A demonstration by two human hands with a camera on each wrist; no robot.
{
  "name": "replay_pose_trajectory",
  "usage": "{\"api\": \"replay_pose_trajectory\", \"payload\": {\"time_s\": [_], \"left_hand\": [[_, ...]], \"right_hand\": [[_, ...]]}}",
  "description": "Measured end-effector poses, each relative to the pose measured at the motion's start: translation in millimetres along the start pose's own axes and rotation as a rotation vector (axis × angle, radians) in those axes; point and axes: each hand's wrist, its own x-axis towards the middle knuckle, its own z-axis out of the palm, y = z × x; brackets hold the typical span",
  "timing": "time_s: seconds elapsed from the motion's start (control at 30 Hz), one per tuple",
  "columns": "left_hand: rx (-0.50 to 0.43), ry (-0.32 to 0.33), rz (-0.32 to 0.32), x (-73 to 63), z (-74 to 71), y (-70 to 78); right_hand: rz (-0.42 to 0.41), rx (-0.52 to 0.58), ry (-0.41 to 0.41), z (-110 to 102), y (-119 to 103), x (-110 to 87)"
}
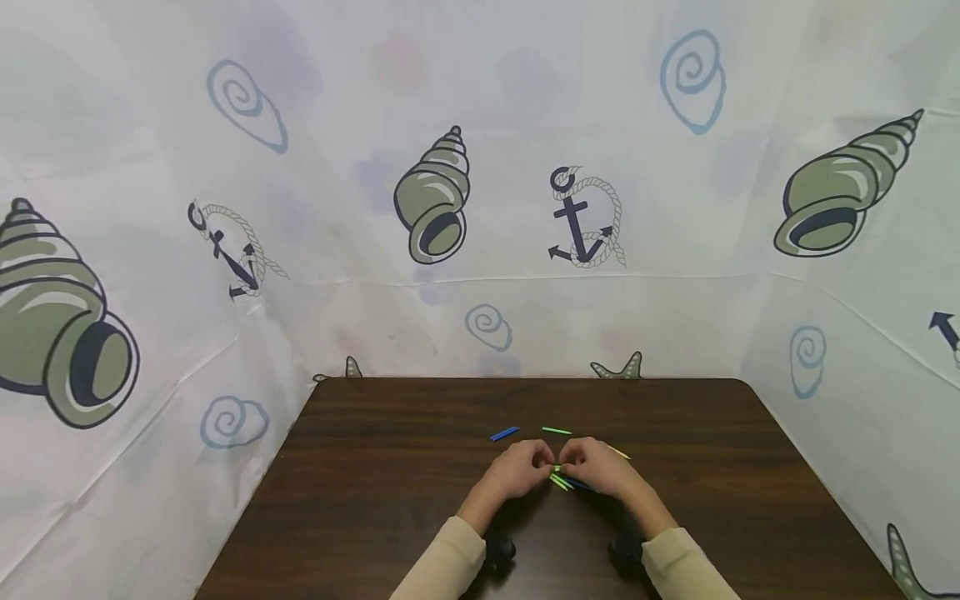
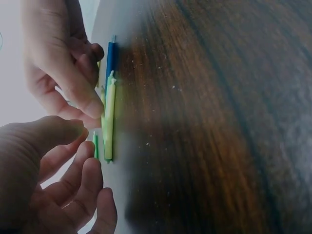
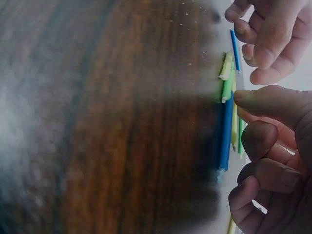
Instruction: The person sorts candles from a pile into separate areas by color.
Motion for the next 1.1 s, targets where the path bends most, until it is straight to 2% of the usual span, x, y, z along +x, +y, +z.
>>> {"api": "replay_pose_trajectory", "payload": {"time_s": [0.2,0.37,0.6,0.8,1.1], "left_hand": [[0.056,0.039,-0.005,1.9,4.8,3.7],[0.060,0.045,-0.001,2.3,8.3,4.6],[0.063,0.101,0.015,3.5,9.9,-0.1],[0.068,0.100,-0.001,5.0,11.4,-3.2],[0.071,0.115,0.021,6.7,11.7,-3.6]], "right_hand": [[-0.004,0.021,0.014,2.7,1.8,1.6],[0.003,0.052,0.012,4.4,3.6,2.5],[0.001,0.092,-0.016,3.6,5.2,4.5],[-0.005,0.103,-0.041,2.7,6.7,6.2],[-0.020,0.119,-0.032,2.4,7.3,7.6]]}}
